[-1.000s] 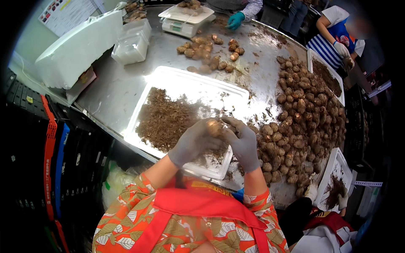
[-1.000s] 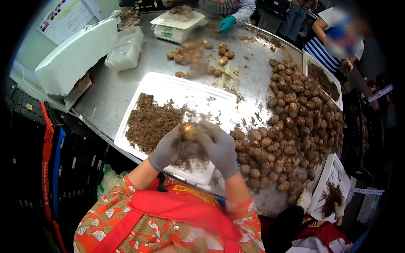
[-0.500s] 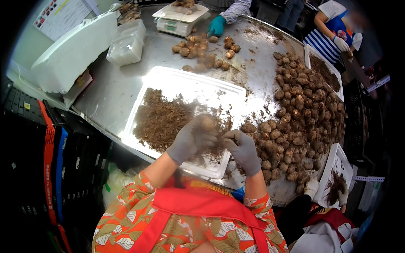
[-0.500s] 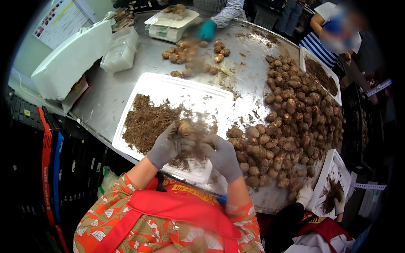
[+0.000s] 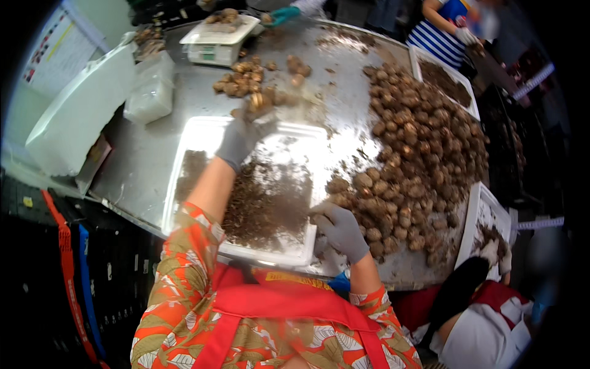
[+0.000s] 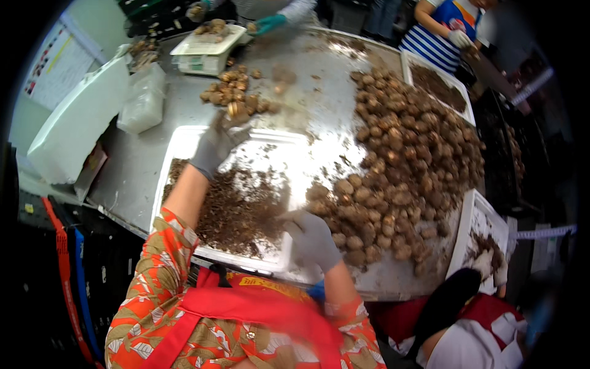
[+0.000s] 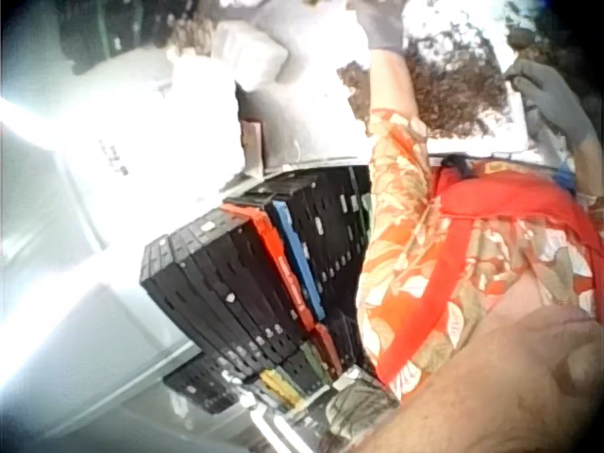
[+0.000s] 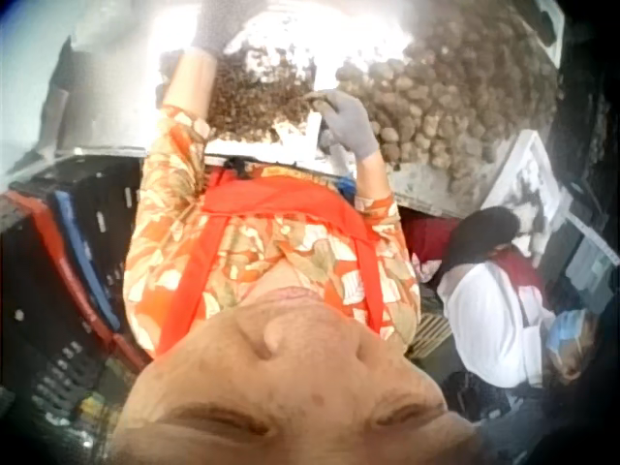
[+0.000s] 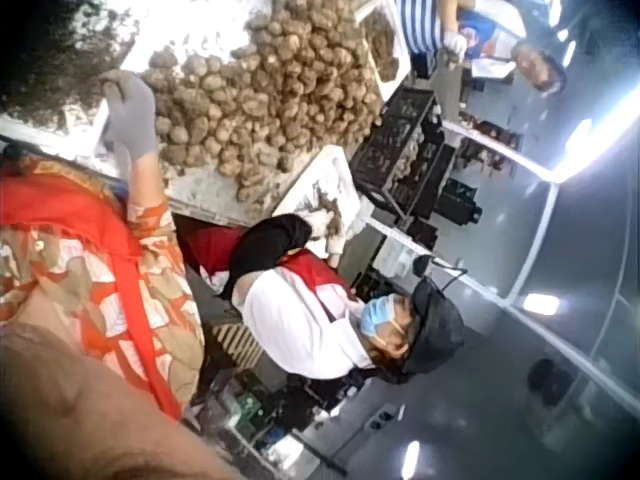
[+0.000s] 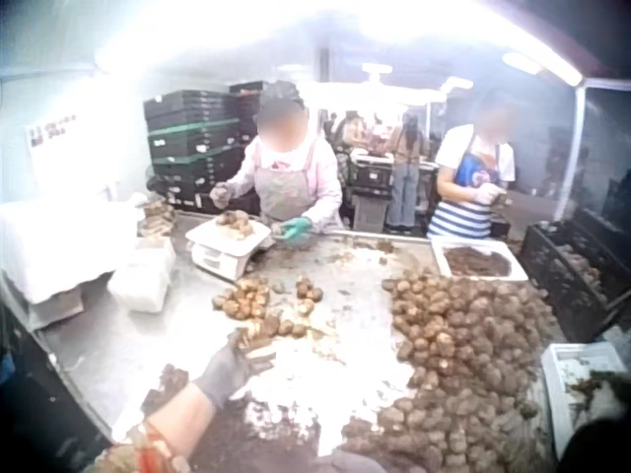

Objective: The person peels ginger roots by hand, removing the outer skin and placing the peeled pieces on a metal tray. The person works continuously, picking up new roots from a pile and discarding the peels into a separate container.

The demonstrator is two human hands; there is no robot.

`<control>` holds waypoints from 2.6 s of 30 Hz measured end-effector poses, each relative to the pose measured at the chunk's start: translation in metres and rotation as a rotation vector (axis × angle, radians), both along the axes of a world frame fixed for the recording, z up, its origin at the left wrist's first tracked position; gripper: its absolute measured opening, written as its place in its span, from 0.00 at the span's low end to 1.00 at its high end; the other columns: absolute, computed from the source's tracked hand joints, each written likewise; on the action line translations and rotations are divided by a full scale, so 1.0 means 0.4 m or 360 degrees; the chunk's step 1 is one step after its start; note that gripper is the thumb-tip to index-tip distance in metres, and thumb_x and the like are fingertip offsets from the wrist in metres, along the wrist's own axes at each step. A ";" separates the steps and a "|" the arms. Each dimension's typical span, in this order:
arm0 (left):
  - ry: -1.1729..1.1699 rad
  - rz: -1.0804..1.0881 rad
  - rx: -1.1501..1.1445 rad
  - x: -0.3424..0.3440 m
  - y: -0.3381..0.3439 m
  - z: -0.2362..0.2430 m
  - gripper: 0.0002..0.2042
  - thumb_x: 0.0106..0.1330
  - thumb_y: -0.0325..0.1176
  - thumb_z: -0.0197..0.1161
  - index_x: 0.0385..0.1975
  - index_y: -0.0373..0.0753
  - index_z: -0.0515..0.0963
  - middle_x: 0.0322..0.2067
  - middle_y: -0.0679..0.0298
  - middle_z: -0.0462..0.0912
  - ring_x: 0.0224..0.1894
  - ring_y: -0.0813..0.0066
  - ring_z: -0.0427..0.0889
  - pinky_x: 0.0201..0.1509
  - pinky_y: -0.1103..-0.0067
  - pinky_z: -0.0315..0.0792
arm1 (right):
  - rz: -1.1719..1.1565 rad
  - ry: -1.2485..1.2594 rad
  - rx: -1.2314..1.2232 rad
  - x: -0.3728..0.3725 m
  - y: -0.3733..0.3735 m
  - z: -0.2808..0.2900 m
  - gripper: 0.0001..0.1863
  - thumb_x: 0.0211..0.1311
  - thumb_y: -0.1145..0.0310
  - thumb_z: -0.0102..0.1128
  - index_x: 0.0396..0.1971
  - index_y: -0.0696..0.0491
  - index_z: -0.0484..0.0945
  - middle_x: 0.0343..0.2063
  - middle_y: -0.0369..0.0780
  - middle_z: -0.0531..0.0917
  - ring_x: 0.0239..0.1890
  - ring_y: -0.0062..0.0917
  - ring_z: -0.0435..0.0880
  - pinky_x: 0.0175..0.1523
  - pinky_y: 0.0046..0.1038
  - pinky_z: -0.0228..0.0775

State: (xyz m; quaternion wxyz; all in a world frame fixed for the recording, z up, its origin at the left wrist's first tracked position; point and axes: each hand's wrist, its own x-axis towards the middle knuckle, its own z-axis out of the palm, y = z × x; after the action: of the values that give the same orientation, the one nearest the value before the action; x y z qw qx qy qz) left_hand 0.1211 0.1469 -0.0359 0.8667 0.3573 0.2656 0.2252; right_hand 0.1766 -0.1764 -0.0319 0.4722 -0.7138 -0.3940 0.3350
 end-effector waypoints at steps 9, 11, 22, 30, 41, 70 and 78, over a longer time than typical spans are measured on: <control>0.0214 -0.0343 0.0547 -0.111 -0.181 -0.022 0.17 0.78 0.43 0.46 0.43 0.33 0.73 0.31 0.56 0.81 0.33 0.68 0.82 0.41 0.74 0.81 | -0.0442 -0.0184 -0.0184 0.108 -0.075 -0.014 0.11 0.63 0.64 0.63 0.36 0.57 0.84 0.29 0.39 0.86 0.30 0.23 0.82 0.38 0.26 0.75; 0.0240 -0.0301 0.0267 -0.143 -0.232 -0.052 0.17 0.78 0.44 0.47 0.37 0.36 0.73 0.30 0.56 0.80 0.31 0.66 0.82 0.38 0.73 0.81 | -0.0721 -0.0313 -0.0159 0.176 -0.102 -0.011 0.11 0.63 0.65 0.63 0.38 0.56 0.84 0.32 0.40 0.86 0.33 0.27 0.84 0.42 0.29 0.76; 0.0276 -0.0365 0.0144 -0.271 -0.346 -0.059 0.15 0.77 0.40 0.50 0.33 0.34 0.73 0.29 0.56 0.82 0.33 0.70 0.82 0.37 0.76 0.78 | -0.0323 -0.1161 -0.1175 0.264 -0.044 -0.062 0.19 0.58 0.54 0.64 0.40 0.55 0.79 0.38 0.48 0.82 0.41 0.44 0.82 0.46 0.45 0.74; 0.0330 -0.0364 0.0185 -0.325 -0.410 -0.055 0.14 0.76 0.40 0.53 0.39 0.33 0.73 0.31 0.56 0.81 0.33 0.68 0.83 0.38 0.74 0.80 | -0.0141 -0.1112 -0.1201 0.269 -0.043 -0.083 0.21 0.60 0.56 0.64 0.47 0.54 0.80 0.38 0.47 0.84 0.39 0.43 0.83 0.44 0.44 0.75; 0.0427 -0.0405 0.0523 -0.414 -0.446 -0.038 0.22 0.79 0.43 0.45 0.24 0.35 0.69 0.24 0.57 0.80 0.32 0.67 0.84 0.39 0.73 0.79 | 0.0074 -0.1384 -0.0963 0.182 -0.014 -0.115 0.17 0.56 0.59 0.65 0.44 0.51 0.83 0.46 0.47 0.82 0.49 0.45 0.81 0.53 0.43 0.75; 0.2160 -0.0296 0.2142 -0.359 0.395 -0.109 0.39 0.63 0.54 0.61 0.71 0.40 0.59 0.62 0.49 0.73 0.61 0.51 0.74 0.64 0.64 0.69 | -0.0776 -0.0298 -0.0183 -0.178 0.017 -0.137 0.27 0.57 0.76 0.64 0.58 0.59 0.73 0.56 0.46 0.76 0.59 0.34 0.75 0.65 0.32 0.63; 0.2059 -0.0228 0.2118 -0.270 0.490 -0.206 0.31 0.68 0.46 0.50 0.70 0.41 0.61 0.56 0.46 0.77 0.56 0.46 0.77 0.60 0.60 0.70 | -0.1083 -0.0272 -0.0185 -0.110 0.135 -0.196 0.24 0.59 0.76 0.62 0.57 0.59 0.74 0.54 0.45 0.76 0.59 0.35 0.74 0.65 0.34 0.63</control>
State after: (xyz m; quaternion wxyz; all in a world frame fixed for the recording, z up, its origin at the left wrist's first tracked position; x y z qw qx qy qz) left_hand 0.0133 0.3430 -0.1184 0.1786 0.8523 0.4904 0.0343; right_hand 0.1326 -0.1226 -0.1105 0.4807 -0.8553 -0.1520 0.1195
